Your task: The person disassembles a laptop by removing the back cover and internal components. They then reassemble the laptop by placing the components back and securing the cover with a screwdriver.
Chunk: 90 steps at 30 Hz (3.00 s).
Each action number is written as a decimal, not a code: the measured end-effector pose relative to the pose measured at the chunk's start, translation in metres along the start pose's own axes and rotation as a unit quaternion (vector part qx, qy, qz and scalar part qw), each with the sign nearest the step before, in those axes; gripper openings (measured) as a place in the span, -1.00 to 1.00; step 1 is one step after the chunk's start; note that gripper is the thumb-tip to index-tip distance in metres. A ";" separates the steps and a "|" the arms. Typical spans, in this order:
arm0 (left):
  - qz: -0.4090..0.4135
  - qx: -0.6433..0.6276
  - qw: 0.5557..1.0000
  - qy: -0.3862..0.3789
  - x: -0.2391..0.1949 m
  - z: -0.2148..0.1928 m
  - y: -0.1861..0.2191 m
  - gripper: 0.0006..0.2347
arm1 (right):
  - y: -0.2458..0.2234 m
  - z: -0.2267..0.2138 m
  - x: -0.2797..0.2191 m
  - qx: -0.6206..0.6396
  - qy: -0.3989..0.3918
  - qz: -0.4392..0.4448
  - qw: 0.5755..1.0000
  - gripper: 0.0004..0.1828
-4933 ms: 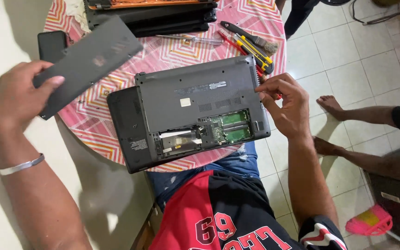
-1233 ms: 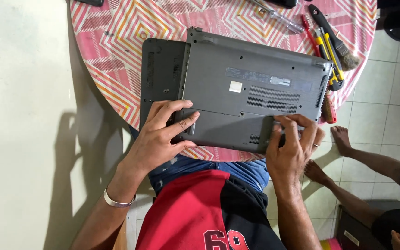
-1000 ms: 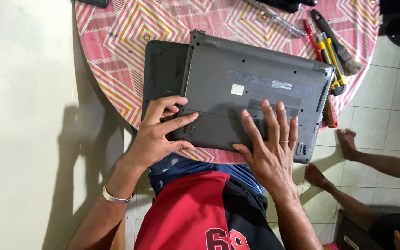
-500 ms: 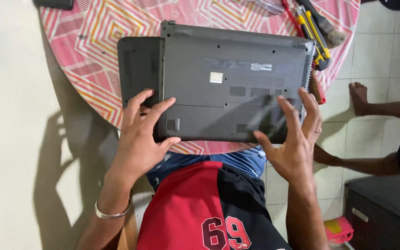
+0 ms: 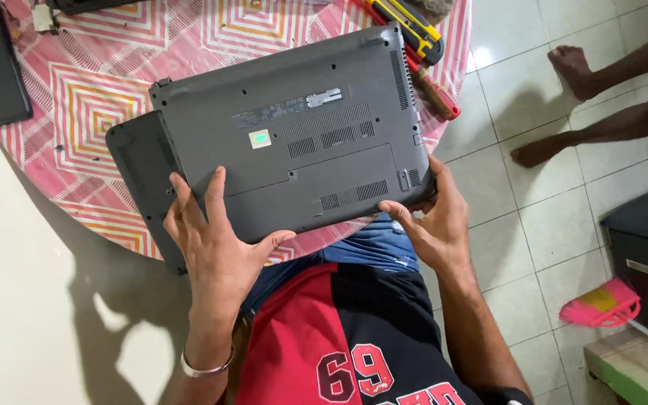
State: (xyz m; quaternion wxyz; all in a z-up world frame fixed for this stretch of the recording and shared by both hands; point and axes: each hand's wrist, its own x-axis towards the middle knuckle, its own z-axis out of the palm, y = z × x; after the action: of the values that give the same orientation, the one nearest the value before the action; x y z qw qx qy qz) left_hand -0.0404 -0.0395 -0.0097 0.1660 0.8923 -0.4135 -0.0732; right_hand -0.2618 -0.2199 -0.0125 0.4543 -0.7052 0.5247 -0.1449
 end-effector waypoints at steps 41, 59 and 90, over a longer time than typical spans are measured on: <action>-0.156 -0.169 0.973 -0.038 -0.002 -0.010 -0.059 -0.06 | -0.050 -0.004 0.028 -0.111 -0.086 0.087 0.986 0.15; -0.124 -0.289 0.949 0.001 0.004 -0.011 -0.069 -0.34 | -0.006 -0.007 0.035 -0.103 -0.064 0.010 0.993 -0.38; -0.135 -0.214 0.950 0.180 0.030 -0.026 -0.137 -0.92 | -0.018 0.017 0.043 -0.126 0.014 -0.008 0.992 -0.28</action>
State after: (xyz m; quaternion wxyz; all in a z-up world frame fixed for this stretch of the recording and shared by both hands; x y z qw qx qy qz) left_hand 0.0841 0.0262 -0.0345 0.4139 0.8813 -0.2271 -0.0197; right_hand -0.2221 -0.2483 -0.0190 0.3530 -0.7593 0.5391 -0.0909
